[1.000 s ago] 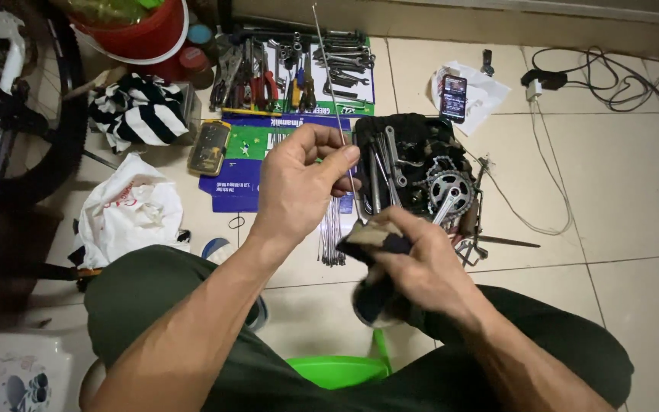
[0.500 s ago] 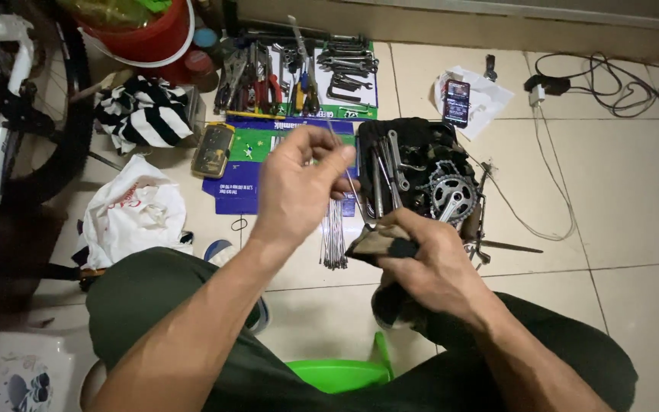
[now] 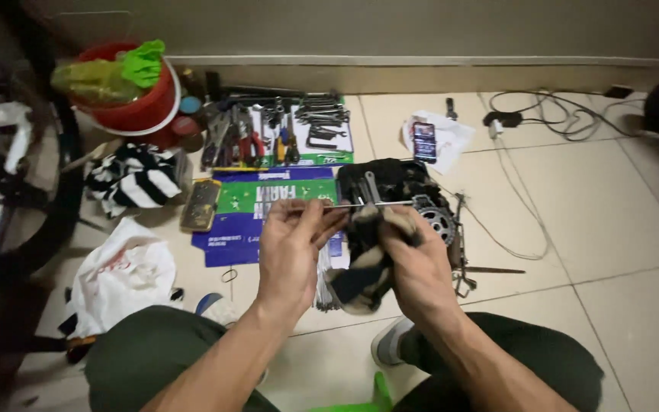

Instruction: Cleaning individual bicycle spokes by wiping them with a cloth.

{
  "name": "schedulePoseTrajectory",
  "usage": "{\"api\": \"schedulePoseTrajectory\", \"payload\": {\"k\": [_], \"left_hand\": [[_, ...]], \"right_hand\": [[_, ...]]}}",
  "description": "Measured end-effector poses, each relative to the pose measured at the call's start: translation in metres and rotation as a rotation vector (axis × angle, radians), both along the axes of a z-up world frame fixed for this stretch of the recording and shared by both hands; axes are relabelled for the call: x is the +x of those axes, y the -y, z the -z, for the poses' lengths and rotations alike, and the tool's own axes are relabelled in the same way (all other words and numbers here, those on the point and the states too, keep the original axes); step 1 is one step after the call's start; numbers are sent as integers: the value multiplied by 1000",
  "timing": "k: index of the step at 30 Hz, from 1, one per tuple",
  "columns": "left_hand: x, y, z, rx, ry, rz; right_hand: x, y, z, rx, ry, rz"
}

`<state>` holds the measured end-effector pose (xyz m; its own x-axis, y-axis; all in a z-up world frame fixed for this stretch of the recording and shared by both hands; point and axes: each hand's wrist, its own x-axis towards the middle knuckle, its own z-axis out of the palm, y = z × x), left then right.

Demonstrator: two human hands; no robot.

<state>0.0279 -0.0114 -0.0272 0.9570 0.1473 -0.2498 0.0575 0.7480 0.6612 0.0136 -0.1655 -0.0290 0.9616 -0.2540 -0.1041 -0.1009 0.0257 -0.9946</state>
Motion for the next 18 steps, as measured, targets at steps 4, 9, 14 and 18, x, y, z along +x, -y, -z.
{"api": "schedulePoseTrajectory", "payload": {"k": [4,9,14,18], "left_hand": [[-9,5,-2,61,11,55],[-13,4,2,15,39,78],[-12,11,6,81,39,115],[-10,7,8,36,59,93]], "right_hand": [[8,-11,-27,237,-25,173],[5,-3,-38,403,-36,343],[14,-8,-10,438,-130,261],[7,-1,-24,441,-123,274]]}}
